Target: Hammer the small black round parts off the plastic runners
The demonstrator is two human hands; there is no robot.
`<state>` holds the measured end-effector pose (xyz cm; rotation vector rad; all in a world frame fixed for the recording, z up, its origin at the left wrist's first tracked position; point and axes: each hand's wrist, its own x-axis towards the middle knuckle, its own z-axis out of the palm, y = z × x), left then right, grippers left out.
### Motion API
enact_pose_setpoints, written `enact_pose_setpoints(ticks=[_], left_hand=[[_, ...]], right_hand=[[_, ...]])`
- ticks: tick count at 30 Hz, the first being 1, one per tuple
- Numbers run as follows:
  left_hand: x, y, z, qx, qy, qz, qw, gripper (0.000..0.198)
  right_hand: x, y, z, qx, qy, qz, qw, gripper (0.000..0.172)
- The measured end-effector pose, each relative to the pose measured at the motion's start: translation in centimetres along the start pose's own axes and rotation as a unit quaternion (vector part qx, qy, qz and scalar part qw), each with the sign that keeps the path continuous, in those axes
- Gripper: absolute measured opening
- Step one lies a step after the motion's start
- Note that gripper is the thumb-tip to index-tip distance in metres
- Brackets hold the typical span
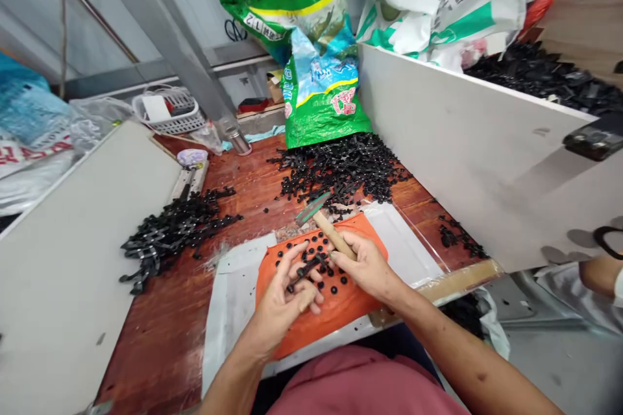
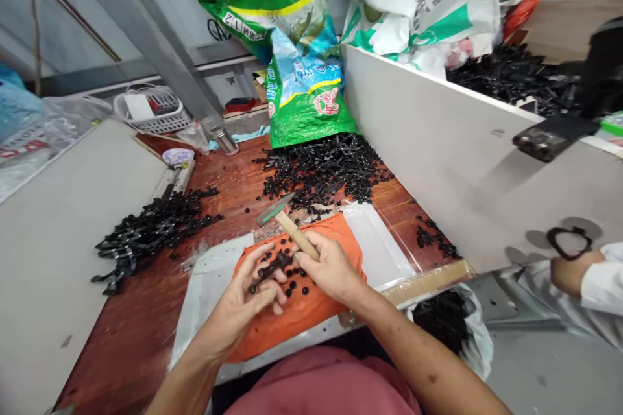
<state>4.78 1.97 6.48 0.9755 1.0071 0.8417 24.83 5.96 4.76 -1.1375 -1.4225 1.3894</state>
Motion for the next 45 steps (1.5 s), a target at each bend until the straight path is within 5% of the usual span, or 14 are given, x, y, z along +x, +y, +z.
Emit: enact_pose_setpoints(ticks=[4, 9, 15, 22, 27, 31, 34, 37, 41, 45], left_hand=[[-1.4, 0.2, -1.9, -0.08, -0.006, -0.016, 0.997, 0.065], [-2.0, -1.1, -3.6, -0.057, 0.132, -0.024, 0.989, 0.05], [-2.7, -2.1, -1.7, -0.098, 0.163, -0.048, 0.981, 0.054], [-1.0, -1.0, -0.2, -0.13, 0.16, -0.019, 0.978, 0.046], [-1.1, -0.8, -3.9, 0.044, 0.168, -0.005, 0.985, 0.049], [-2.5, -0.2, -8.0, 0.34, 0.249, 0.051, 0.906, 0.031], [-3.4, -0.1, -8.3, 0.445, 0.205, 0.092, 0.867, 0.023], [-3.5, 0.0, -6.1, 0.416, 0.114, 0.094, 0.897, 0.025], [-3.0, 0.2, -2.8, 0.371, 0.013, 0.1, 0.923, 0.029], [-3.2, 0.3, -2.6, 0.348, 0.028, 0.122, 0.929, 0.027]], right_hand=[[-0.6, -0.2, 0.2, -0.036, -0.016, -0.021, 0.999, 0.008], [-1.3, -0.8, 0.8, -0.105, 0.02, -0.065, 0.992, 0.012], [-2.6, -0.6, 1.7, -0.2, 0.1, -0.121, 0.967, 0.02], [-5.0, 0.4, 3.1, -0.28, -0.07, -0.213, 0.934, 0.026], [-5.8, 0.9, 3.4, -0.236, -0.137, -0.177, 0.946, 0.046], [-5.8, 1.4, 1.5, -0.173, -0.108, -0.055, 0.977, 0.033], [-5.4, 1.3, 0.3, -0.172, -0.057, 0.009, 0.983, 0.023], [-4.5, 0.2, 0.9, -0.182, -0.039, 0.013, 0.982, 0.021], [-2.9, -1.6, 3.3, -0.113, -0.113, -0.014, 0.987, 0.015], [-1.9, -1.4, 4.8, -0.078, -0.127, 0.014, 0.989, 0.012]])
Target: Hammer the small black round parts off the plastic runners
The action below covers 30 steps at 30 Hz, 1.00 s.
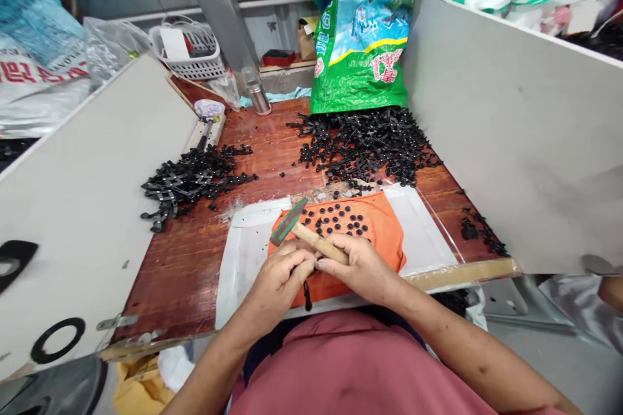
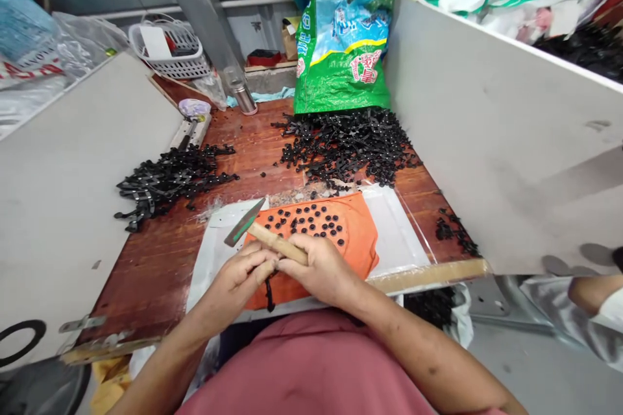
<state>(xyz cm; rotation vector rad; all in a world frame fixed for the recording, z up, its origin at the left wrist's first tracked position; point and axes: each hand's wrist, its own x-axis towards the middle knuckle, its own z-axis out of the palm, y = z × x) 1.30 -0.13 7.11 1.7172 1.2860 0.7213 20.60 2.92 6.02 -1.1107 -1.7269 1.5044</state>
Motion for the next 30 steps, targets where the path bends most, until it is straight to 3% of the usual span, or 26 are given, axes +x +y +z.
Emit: enact_pose_setpoints(ticks=[4, 6, 11, 16, 19, 23, 28, 30], left_hand=[[-1.7, -1.3, -1.4, 0.113, 0.178, -0.017, 0.977, 0.033], [-2.7, -1.8, -1.7, 0.176, 0.233, -0.014, 0.956, 0.036], [-3.5, -1.7, -0.5, 0.222, 0.181, 0.013, 0.958, 0.039], [-2.7, -1.3, 0.0, 0.283, 0.235, 0.031, 0.929, 0.04], [-2.4, -1.3, -0.1, 0.236, 0.15, 0.04, 0.959, 0.038], [-2.0, -1.2, 0.5, 0.07, 0.031, -0.009, 0.997, 0.018], [-2.1, -1.5, 1.2, -0.077, -0.033, -0.089, 0.993, 0.02], [-1.8, -2.1, 0.6, -0.098, -0.012, -0.12, 0.988, 0.024]], right_hand=[[0.2, 1.0, 0.1, 0.091, 0.033, 0.056, 0.994, 0.01], [0.2, 1.3, 0.1, 0.118, 0.05, 0.071, 0.989, 0.013], [0.3, 1.3, 0.7, 0.125, 0.084, 0.069, 0.986, 0.015], [0.1, 1.4, 1.4, 0.124, 0.104, 0.064, 0.985, 0.015], [0.0, 1.6, 1.6, 0.137, 0.102, 0.068, 0.983, 0.014], [-0.2, 2.0, 2.1, 0.172, 0.077, 0.077, 0.979, 0.012], [-0.2, 2.3, 2.5, 0.182, 0.064, 0.074, 0.978, 0.011], [-0.2, 2.2, 2.2, 0.179, 0.053, 0.066, 0.98, 0.012]])
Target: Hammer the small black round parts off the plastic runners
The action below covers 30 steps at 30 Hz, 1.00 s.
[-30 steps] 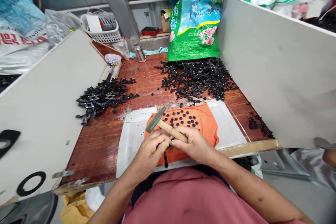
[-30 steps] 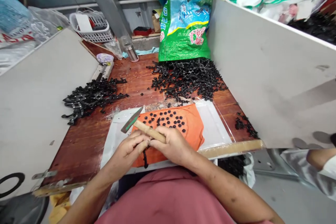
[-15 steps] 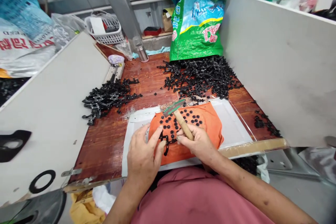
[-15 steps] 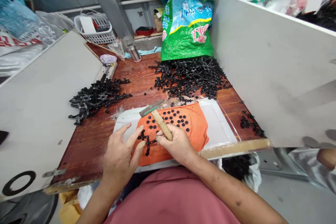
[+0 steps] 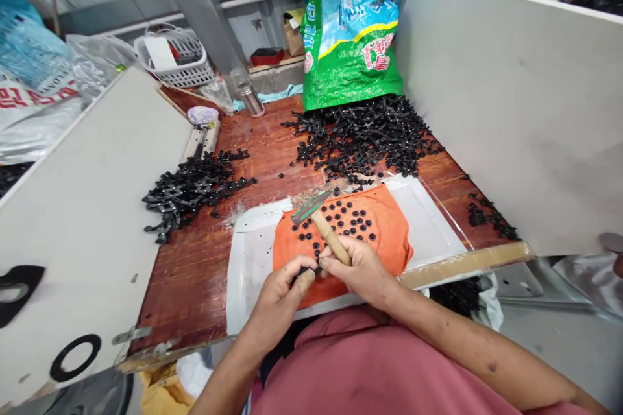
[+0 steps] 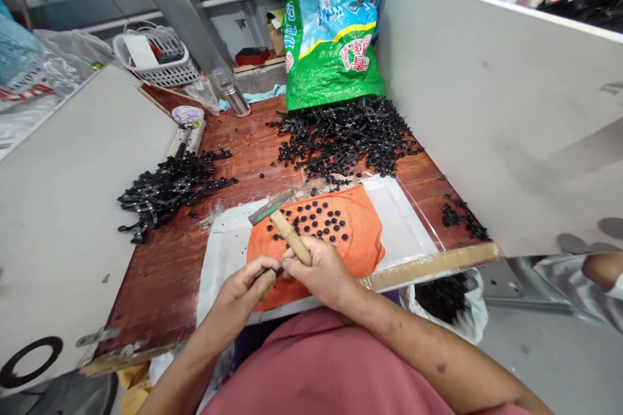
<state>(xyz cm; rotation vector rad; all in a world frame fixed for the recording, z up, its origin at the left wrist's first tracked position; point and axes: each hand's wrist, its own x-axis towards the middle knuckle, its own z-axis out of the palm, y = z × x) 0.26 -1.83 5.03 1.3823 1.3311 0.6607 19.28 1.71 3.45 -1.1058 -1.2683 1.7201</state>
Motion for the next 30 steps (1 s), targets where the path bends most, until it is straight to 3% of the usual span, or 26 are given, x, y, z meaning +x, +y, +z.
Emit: enact_pose_setpoints(ticks=[4, 5, 9, 14, 25, 30], left_hand=[[2.2, -1.0, -3.2, 0.009, 0.137, -0.025, 0.99, 0.03], [2.9, -1.2, -4.0, 0.017, 0.148, -0.025, 0.989, 0.031], [5.3, -2.4, -5.7, 0.029, 0.109, -0.028, 0.993, 0.038], [6.4, -4.0, -5.6, 0.04, 0.079, -0.031, 0.996, 0.039], [7.3, -4.6, -5.4, 0.096, 0.088, -0.008, 0.991, 0.035], [7.3, -4.8, -5.7, 0.058, 0.081, -0.009, 0.995, 0.034]], right_hand=[[-0.2, -0.3, -2.0, -0.076, 0.012, -0.023, 0.997, 0.013], [-0.4, -0.2, -2.8, -0.106, 0.026, -0.028, 0.994, 0.012], [-1.6, 1.1, -6.3, -0.19, 0.1, -0.031, 0.976, 0.018], [-2.9, 2.9, -9.0, -0.17, 0.15, -0.012, 0.974, 0.031], [-2.7, 3.1, -8.7, -0.22, 0.129, -0.016, 0.967, 0.027], [-2.2, 2.6, -8.4, -0.29, 0.104, -0.01, 0.951, 0.028]])
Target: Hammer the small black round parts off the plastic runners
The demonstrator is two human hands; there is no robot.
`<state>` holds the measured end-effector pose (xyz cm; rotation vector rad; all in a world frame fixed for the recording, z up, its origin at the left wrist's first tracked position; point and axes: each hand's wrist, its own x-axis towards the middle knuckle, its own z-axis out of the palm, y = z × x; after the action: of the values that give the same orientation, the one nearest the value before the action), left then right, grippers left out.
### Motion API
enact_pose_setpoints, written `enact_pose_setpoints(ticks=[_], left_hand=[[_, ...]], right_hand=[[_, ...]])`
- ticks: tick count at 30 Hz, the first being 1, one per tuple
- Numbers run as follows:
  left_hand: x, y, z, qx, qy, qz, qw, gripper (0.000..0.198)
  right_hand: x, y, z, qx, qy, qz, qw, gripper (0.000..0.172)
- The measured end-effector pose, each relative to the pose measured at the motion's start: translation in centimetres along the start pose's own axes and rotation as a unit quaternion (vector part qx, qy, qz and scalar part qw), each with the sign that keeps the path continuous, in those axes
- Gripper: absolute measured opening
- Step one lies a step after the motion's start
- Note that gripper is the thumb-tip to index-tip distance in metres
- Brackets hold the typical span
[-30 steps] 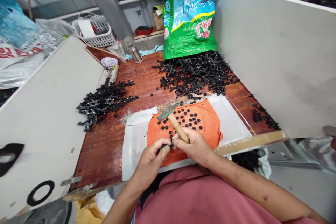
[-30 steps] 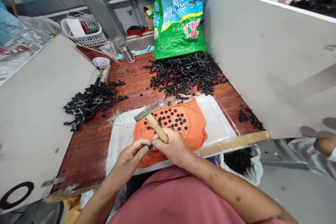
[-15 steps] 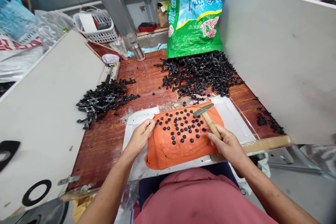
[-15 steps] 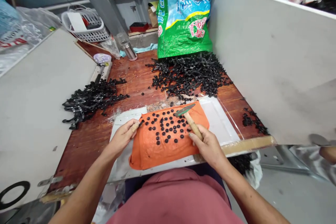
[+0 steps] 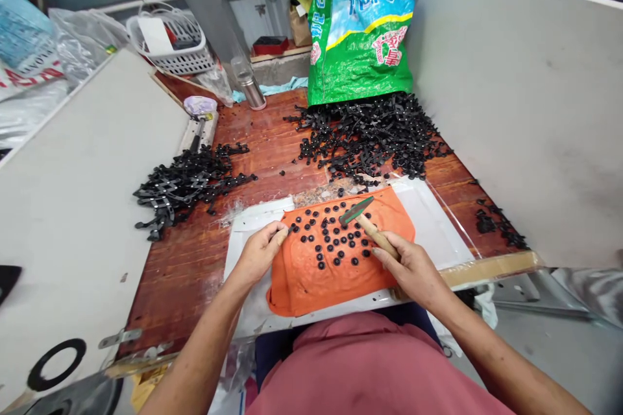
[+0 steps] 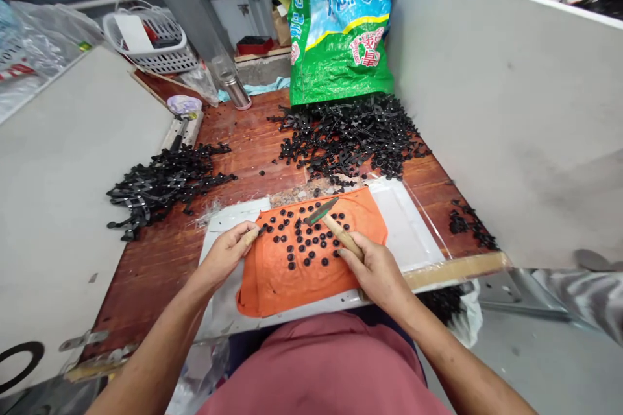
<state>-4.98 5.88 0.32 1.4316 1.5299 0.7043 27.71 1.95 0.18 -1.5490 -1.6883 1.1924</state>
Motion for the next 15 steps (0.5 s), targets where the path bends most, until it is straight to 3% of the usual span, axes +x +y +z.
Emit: enact_pose_setpoints(ticks=[15], left_hand=[[0.6, -0.4, 0.0, -0.03, -0.022, -0.011, 0.999, 0.034]], right_hand=[[0.2, -1.9, -0.4, -0.127, -0.026, -0.032, 0.991, 0.03]])
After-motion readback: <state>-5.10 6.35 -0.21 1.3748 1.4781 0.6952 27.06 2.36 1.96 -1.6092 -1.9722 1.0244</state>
